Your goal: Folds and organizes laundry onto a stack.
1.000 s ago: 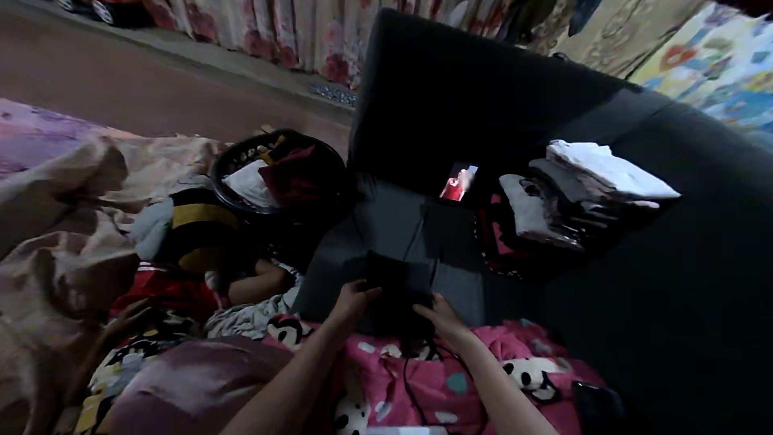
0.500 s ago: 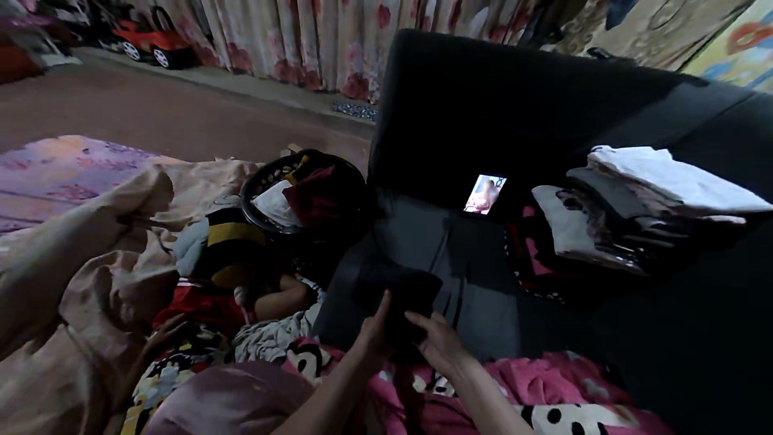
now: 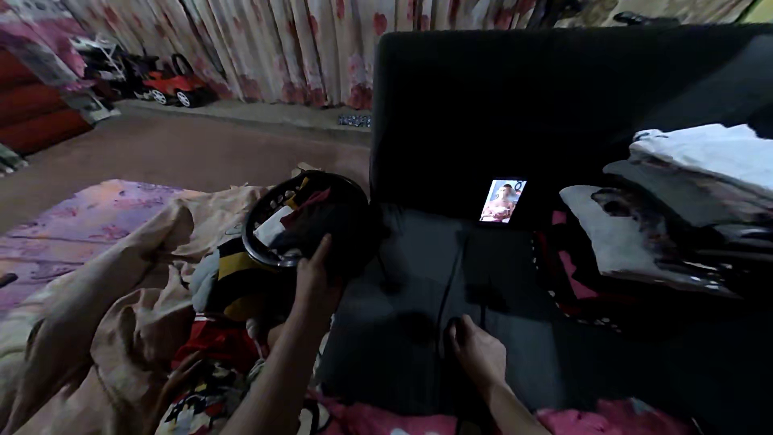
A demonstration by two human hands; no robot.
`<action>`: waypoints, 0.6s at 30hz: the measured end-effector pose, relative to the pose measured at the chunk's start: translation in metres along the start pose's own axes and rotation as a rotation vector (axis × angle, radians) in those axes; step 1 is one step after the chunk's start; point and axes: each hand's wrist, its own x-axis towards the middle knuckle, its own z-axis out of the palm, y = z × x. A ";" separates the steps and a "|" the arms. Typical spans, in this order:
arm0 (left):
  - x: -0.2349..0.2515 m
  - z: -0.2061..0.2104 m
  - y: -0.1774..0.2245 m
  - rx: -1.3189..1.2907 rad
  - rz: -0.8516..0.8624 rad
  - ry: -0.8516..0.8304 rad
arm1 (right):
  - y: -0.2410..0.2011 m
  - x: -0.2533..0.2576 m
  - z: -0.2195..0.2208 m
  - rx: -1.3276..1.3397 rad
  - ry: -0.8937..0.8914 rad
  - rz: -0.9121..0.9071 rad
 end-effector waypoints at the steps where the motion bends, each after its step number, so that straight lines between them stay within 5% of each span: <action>1: 0.018 0.008 0.002 -0.083 0.053 0.005 | 0.000 0.000 0.006 -0.009 0.050 -0.013; 4: 0.070 0.032 -0.012 -0.283 0.098 0.048 | 0.004 0.000 0.020 0.012 0.204 -0.075; 9: 0.101 0.055 -0.041 -0.304 -0.203 0.229 | 0.012 0.006 0.042 -0.003 0.512 -0.163; 18: 0.091 0.026 -0.023 0.199 -0.323 -0.196 | 0.018 0.010 0.053 -0.007 0.555 -0.169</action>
